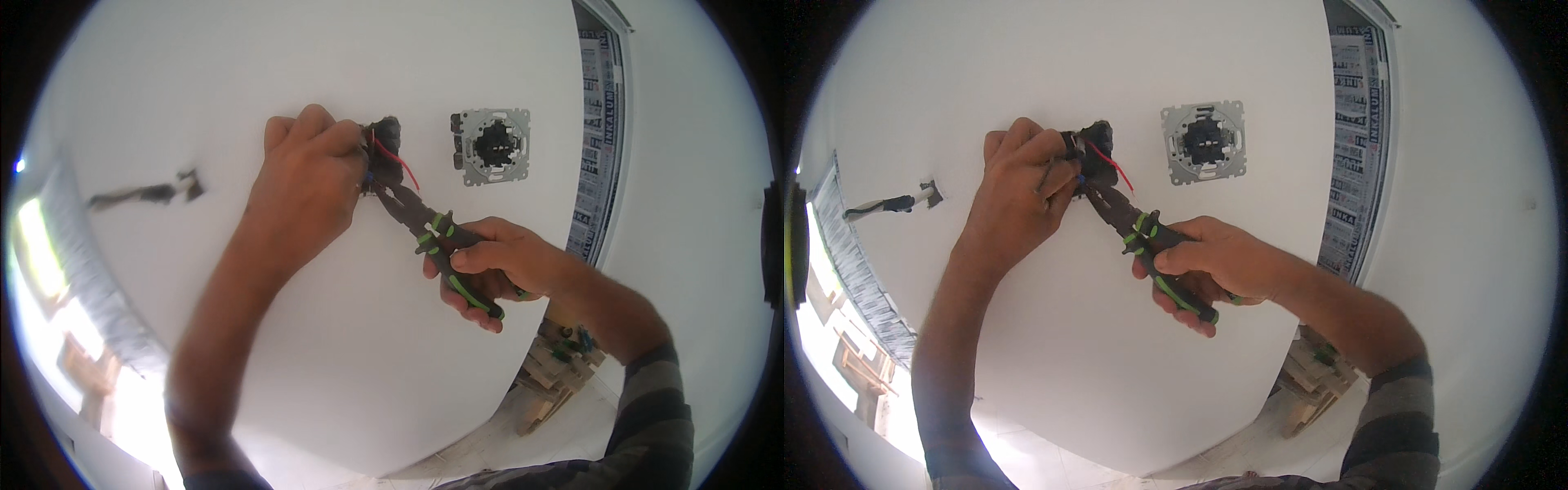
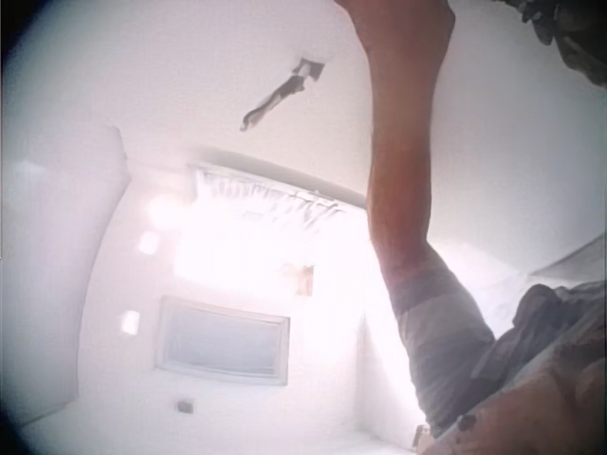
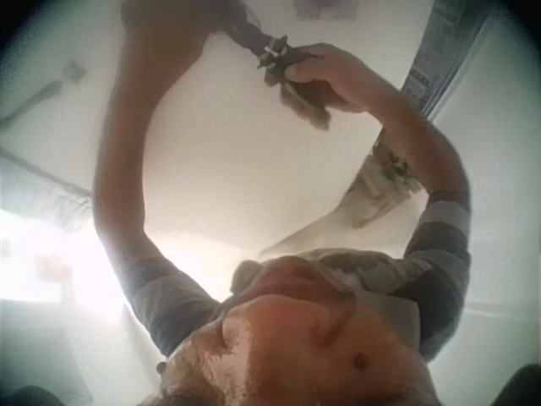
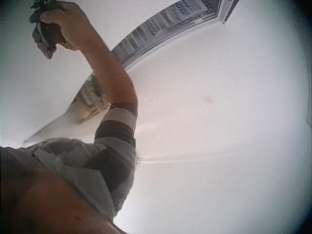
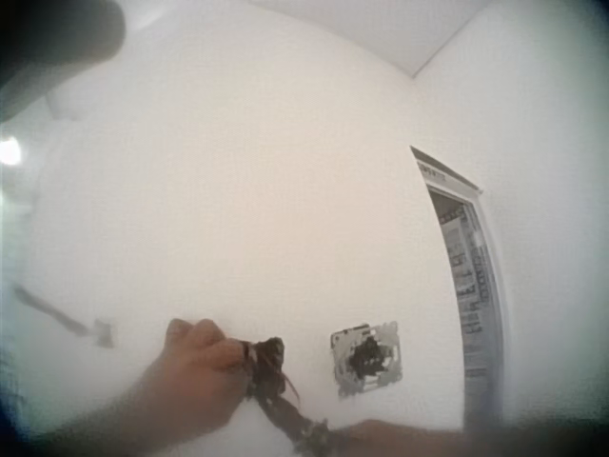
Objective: The person strips and twists electrical wires, wraps them with electrical tape, and connects them to a wall-mounted electrical box using pliers and a screwdriver. The person secures the wires into the fixture and adjusts connections.
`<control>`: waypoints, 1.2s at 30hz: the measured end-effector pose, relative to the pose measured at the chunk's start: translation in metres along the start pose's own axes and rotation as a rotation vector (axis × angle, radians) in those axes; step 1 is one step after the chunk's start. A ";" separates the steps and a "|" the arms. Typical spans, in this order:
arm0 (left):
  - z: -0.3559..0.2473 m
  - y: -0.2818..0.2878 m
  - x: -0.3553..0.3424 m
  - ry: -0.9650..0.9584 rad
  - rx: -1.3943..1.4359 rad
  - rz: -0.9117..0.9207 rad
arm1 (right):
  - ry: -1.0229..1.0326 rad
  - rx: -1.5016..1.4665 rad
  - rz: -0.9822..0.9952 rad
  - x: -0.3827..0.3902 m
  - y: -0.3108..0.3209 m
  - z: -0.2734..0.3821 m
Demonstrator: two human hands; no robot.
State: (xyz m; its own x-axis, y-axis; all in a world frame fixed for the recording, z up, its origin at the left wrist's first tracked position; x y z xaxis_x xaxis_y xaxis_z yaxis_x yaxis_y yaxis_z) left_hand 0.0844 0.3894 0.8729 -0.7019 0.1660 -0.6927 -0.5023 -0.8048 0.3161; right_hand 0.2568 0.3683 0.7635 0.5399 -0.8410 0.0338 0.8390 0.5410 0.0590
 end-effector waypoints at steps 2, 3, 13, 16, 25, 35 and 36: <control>-0.001 -0.001 -0.002 -0.016 0.004 -0.010 | 0.058 -0.229 0.169 -0.009 -0.003 -0.015; -0.003 -0.001 -0.003 -0.025 0.005 -0.013 | 0.081 -0.346 0.264 -0.015 -0.006 -0.022; -0.019 0.015 0.004 0.031 -0.090 -0.009 | 0.178 -0.541 0.404 -0.027 -0.037 -0.044; -0.024 0.021 0.015 0.076 -0.131 -0.055 | 0.120 -0.412 0.280 -0.014 -0.039 -0.055; -0.049 0.026 0.044 0.279 -0.321 -0.036 | 0.084 -0.259 0.308 0.005 -0.021 -0.111; -0.046 0.023 0.050 0.329 -0.400 -0.020 | 0.094 -0.210 0.489 0.019 -0.017 -0.163; -0.046 0.024 0.051 0.332 -0.382 -0.035 | 0.089 -0.207 0.493 0.020 -0.017 -0.170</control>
State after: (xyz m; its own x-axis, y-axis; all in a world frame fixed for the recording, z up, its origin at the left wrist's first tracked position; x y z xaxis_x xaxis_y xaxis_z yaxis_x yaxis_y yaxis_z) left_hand 0.0597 0.3525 0.8155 -0.4579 0.0563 -0.8872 -0.2587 -0.9632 0.0724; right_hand 0.2652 0.3431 0.5940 0.8691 -0.4886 -0.0770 0.4757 0.8683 -0.1407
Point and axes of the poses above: each hand's wrist, its own x-axis away from the middle knuckle, its own y-axis out of the back of the hand, z = x × y, the point moved 7 cm from there along -x, towards the middle knuckle, and after that the axes turned 7 degrees about -y, right-handed, at the moved point
